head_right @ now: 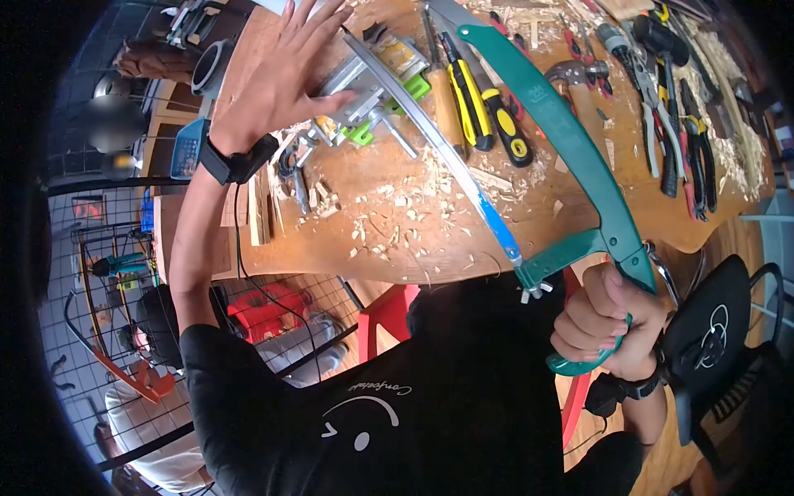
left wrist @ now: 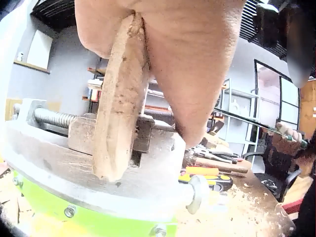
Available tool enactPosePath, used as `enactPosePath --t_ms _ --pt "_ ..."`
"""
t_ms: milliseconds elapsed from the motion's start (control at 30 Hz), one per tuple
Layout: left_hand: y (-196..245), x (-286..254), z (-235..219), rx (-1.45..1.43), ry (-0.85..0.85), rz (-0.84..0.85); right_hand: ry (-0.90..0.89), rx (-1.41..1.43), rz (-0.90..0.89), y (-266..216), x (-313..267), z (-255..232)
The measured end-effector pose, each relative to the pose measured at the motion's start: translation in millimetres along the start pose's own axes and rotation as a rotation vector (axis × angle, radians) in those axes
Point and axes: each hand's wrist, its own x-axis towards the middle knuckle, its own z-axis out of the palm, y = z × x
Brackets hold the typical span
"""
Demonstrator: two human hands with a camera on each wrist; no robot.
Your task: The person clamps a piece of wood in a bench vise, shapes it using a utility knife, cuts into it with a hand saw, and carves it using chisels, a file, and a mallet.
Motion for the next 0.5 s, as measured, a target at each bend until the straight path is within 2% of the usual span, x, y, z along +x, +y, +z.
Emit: enactPosePath --t_ms 67,200,300,367,400,467,500 --pt "1.3 0.8 0.2 0.248 -0.023 -0.033 0.024 -0.004 0.000 -2.0 -1.4 2.1" --pt "2.7 0.6 -1.0 0.252 -0.001 -0.021 0.026 -0.027 0.015 -7.9 -2.3 4.3" --pt "1.1 -0.1 1.9 0.112 -0.009 -0.038 0.024 -0.058 0.012 -12.4 3.5 4.6" --pt "-1.2 -0.9 1.3 -0.054 -0.084 -0.122 0.037 -0.092 0.006 -13.9 14.1 9.2" --pt "-0.1 -1.9 0.7 -0.052 -0.086 -0.118 0.036 -0.090 0.002 -14.3 22.2 11.4" --pt "2.3 -0.7 0.9 0.100 0.031 -0.025 0.097 -0.040 -0.001 -17.0 44.2 17.6" --pt "-0.8 -0.7 5.7 0.104 0.031 -0.010 0.036 -0.018 -0.009 -20.3 61.7 14.3"
